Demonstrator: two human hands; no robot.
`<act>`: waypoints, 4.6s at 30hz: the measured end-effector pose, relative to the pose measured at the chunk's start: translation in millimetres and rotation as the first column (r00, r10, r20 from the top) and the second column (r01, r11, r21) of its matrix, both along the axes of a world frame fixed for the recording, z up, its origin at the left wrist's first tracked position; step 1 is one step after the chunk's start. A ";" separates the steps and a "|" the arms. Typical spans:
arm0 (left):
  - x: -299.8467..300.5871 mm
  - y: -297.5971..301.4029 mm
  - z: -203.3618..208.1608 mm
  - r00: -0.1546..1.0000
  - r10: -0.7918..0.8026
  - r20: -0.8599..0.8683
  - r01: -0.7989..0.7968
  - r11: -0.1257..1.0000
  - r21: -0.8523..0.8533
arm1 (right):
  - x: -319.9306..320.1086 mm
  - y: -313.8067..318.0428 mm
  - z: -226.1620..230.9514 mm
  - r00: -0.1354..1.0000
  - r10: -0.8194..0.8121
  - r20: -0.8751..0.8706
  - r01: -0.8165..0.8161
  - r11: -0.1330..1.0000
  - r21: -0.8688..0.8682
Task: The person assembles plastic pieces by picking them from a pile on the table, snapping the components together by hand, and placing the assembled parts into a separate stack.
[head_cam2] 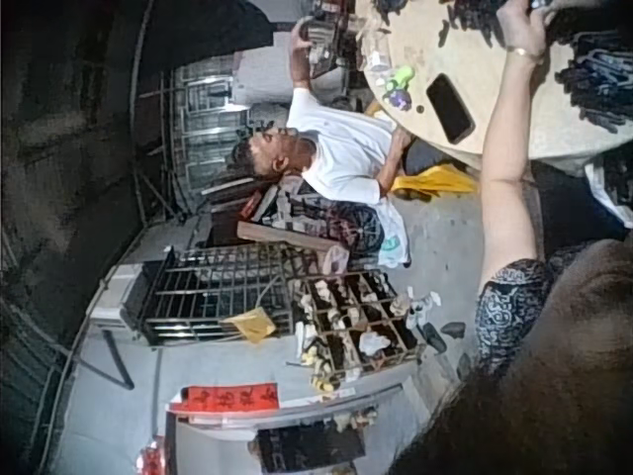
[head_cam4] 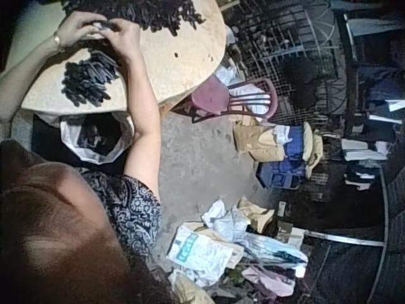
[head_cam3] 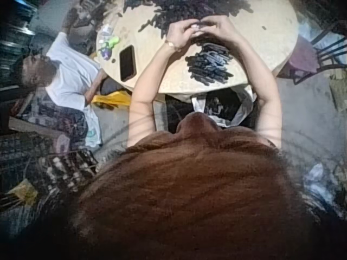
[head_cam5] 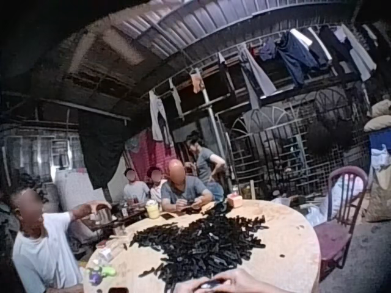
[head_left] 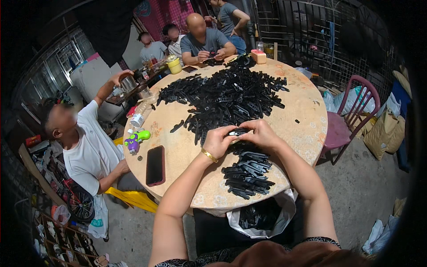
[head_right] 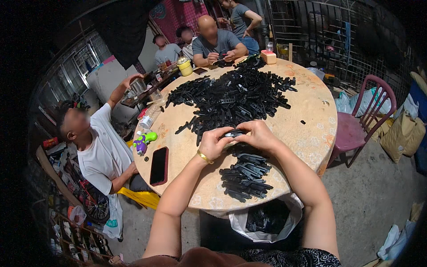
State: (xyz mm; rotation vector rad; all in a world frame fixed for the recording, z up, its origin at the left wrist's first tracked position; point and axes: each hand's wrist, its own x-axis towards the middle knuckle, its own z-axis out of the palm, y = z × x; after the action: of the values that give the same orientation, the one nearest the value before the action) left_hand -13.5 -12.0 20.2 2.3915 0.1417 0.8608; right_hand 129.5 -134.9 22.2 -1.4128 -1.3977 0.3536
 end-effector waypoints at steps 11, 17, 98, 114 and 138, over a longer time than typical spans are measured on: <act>-0.5 6.0 0.9 0.992 -0.101 -0.071 0.076 0.954 -0.291 | 4.2 7.3 -12.5 0.994 -0.104 0.042 0.102 0.994 0.045; 7.9 12.5 -26.1 1.000 0.020 0.005 -0.016 0.908 -0.419 | 46.6 -11.4 10.2 0.843 -0.432 0.322 0.514 0.822 -0.243; 9.8 29.0 -20.7 0.993 0.107 -0.039 -0.091 0.530 -0.843 | 76.6 2.7 -31.3 0.553 -0.608 0.569 0.767 0.638 -0.063; 5.1 12.2 -4.1 0.973 0.145 0.180 -0.008 0.798 -0.603 | 9.6 6.5 -1.3 0.897 0.155 -0.413 -0.053 0.968 0.247; 3.3 5.0 -4.6 0.985 -0.158 0.065 0.157 0.683 -0.714 | -1.2 10.8 -7.7 0.994 0.030 0.109 -0.064 0.945 0.322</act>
State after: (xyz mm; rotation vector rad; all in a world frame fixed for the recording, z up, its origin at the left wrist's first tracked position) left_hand -10.1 -7.0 15.5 1.6253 0.2225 0.5687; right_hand 128.3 -124.1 14.5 -1.1398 -1.4976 0.0741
